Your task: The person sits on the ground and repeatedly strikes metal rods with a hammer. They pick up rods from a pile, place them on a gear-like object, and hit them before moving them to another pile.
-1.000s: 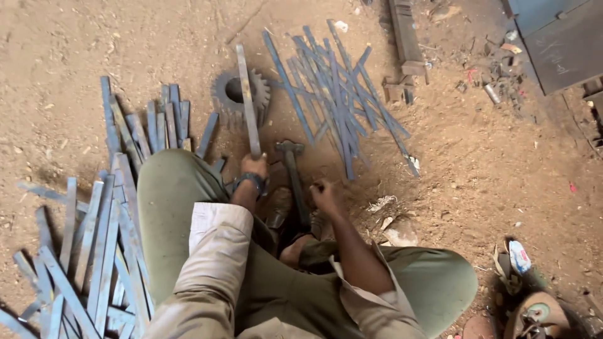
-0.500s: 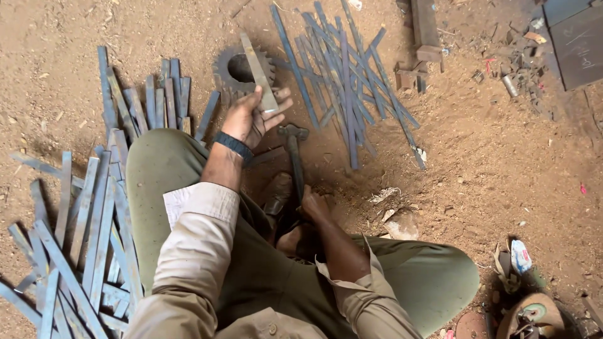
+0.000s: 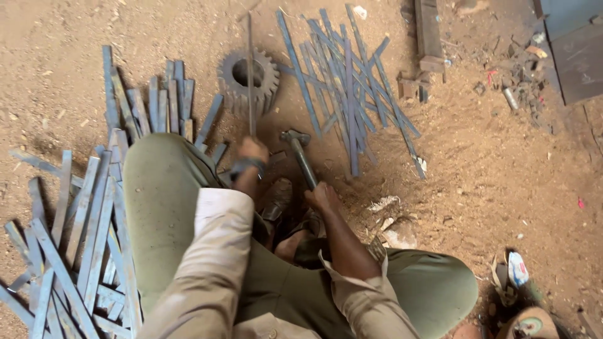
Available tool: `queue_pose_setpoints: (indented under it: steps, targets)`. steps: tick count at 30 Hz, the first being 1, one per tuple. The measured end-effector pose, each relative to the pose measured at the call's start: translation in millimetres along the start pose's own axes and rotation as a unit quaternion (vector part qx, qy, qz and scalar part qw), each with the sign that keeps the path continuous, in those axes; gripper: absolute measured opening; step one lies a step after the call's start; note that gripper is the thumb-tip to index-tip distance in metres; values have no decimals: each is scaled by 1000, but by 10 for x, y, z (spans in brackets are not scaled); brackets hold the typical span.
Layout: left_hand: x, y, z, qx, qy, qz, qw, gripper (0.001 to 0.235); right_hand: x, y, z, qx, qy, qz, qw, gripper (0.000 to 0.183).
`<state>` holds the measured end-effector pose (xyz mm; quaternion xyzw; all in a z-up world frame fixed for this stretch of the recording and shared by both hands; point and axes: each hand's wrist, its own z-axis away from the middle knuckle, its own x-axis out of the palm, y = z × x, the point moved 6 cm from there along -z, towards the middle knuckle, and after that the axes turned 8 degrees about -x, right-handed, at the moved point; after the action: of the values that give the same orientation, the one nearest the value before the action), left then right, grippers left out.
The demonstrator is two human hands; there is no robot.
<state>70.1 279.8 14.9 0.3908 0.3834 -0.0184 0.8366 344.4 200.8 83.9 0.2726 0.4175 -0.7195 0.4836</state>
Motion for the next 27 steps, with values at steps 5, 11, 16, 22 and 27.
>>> queue_pose_setpoints:
  steps: [5, 11, 16, 22, 27]
  targets:
    - [187, -372, 206, -26, -37, -103, 994, 33, -118, -213, -85, -24, -14, -404, 914, 38]
    - [-280, -304, 499, -37, -80, -144, 986, 29, -1036, -1133, 145, -288, 74, -599, 744, 36]
    - [-337, -347, 508, -48, -80, -172, 981, 28, -1482, -1660, 45, -474, 228, -523, 670, 42]
    - [-314, -425, 540, -23, -64, -167, 984, 34, -293, -1418, -713, -287, 165, -462, 823, 50]
    - [-367, -483, 481, -34, -77, -175, 981, 37, -180, -1001, -682, -142, 56, -497, 854, 57]
